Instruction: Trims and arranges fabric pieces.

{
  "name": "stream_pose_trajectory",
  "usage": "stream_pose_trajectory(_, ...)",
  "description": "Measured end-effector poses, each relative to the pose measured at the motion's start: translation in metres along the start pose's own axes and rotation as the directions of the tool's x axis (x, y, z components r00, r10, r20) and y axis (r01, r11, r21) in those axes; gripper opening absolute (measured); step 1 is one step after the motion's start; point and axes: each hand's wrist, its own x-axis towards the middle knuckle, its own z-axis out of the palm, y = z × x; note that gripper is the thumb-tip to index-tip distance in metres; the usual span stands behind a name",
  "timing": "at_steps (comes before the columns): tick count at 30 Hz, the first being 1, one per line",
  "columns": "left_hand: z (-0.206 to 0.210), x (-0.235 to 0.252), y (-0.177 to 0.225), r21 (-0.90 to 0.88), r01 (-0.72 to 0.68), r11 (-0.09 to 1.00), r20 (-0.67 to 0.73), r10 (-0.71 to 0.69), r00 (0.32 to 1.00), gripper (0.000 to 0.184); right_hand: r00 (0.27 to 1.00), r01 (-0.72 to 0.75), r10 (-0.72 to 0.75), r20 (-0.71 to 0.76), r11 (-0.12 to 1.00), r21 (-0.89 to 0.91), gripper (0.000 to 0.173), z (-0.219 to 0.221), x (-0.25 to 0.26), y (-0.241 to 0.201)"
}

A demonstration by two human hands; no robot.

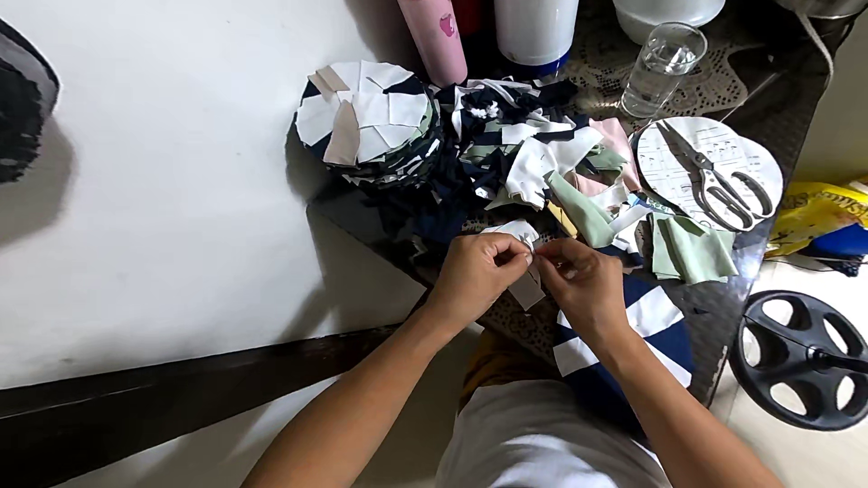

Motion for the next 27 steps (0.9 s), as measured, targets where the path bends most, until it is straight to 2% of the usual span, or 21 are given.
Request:
stream_pose_trajectory(3, 0.001, -0.002, -0.005, -0.003, -0.001, 1.0, -0.04, 0.001, 0.999, 0.003, 0.999, -0.029, 0.029, 0.02, 0.999, -0.014, 0.009, 0.002, 0.003, -0.003)
stream_pose_trajectory(6, -0.002, -0.003, -0.018, -0.174, 0.063, 0.983, -0.078, -0.078, 0.994, 0.005, 0.982, -0.173, 0.169, 0.084, 0.984, 0.049, 0.009, 0.001, 0.012, -0.009)
stream_pose_trajectory(8, -0.006, -0.005, -0.024, -0.405, 0.11, 0.908, -0.077, -0.154, 0.985, 0.013, 0.973, -0.211, 0.209, 0.098, 0.977, 0.018, 0.01, -0.002, 0.019, -0.006)
stream_pose_trajectory(10, -0.009, -0.009, -0.024, -0.594, 0.141, 0.792, -0.043, -0.206, 0.978, 0.022, 0.984, -0.15, 0.161, 0.076, 0.98, -0.13, 0.013, -0.005, 0.022, -0.001)
stream_pose_trajectory(12, -0.01, -0.014, -0.022, -0.691, 0.164, 0.704, 0.01, -0.217, 0.976, 0.024, 0.994, -0.067, 0.081, 0.066, 0.979, -0.192, 0.019, -0.01, 0.017, 0.002)
stream_pose_trajectory(13, -0.01, -0.017, -0.02, -0.72, 0.17, 0.673, 0.036, -0.208, 0.977, 0.024, 0.995, -0.063, 0.075, 0.073, 0.987, -0.147, 0.023, -0.013, 0.012, 0.0)
stream_pose_trajectory(15, -0.007, -0.024, -0.019, -0.751, 0.182, 0.635, 0.088, -0.177, 0.98, 0.021, 0.971, -0.195, 0.174, 0.167, 0.973, 0.123, 0.029, -0.021, -0.003, -0.008)
stream_pose_trajectory(17, 0.0, -0.033, -0.016, -0.762, 0.188, 0.619, 0.13, -0.137, 0.982, 0.018, 0.909, -0.39, 0.281, 0.307, 0.833, 0.392, 0.027, -0.03, -0.021, -0.016)
stream_pose_trajectory(18, 0.004, -0.038, -0.014, -0.769, 0.185, 0.612, 0.147, -0.112, 0.983, 0.017, 0.89, -0.44, 0.305, 0.34, 0.772, 0.458, 0.023, -0.033, -0.032, -0.018)
stream_pose_trajectory(20, 0.016, -0.051, -0.012, -0.785, 0.177, 0.593, 0.178, -0.058, 0.982, 0.013, 0.883, -0.463, 0.327, 0.337, 0.722, 0.515, 0.012, -0.038, -0.055, -0.019)
stream_pose_trajectory(22, 0.03, -0.066, -0.012, -0.806, 0.203, 0.556, 0.226, -0.028, 0.974, 0.008, 0.895, -0.445, 0.333, 0.297, 0.716, 0.538, 0.004, -0.044, -0.077, -0.016)
stream_pose_trajectory(25, 0.049, -0.081, -0.005, -0.831, 0.295, 0.472, 0.304, -0.059, 0.951, 0.015, 0.911, -0.413, 0.336, 0.24, 0.761, 0.501, 0.004, -0.056, -0.104, -0.01)
stream_pose_trajectory(27, 0.061, -0.085, 0.001, -0.804, 0.308, 0.509, 0.3, -0.101, 0.949, 0.016, 0.921, -0.388, 0.331, 0.203, 0.804, 0.451, 0.004, -0.066, -0.115, -0.009)
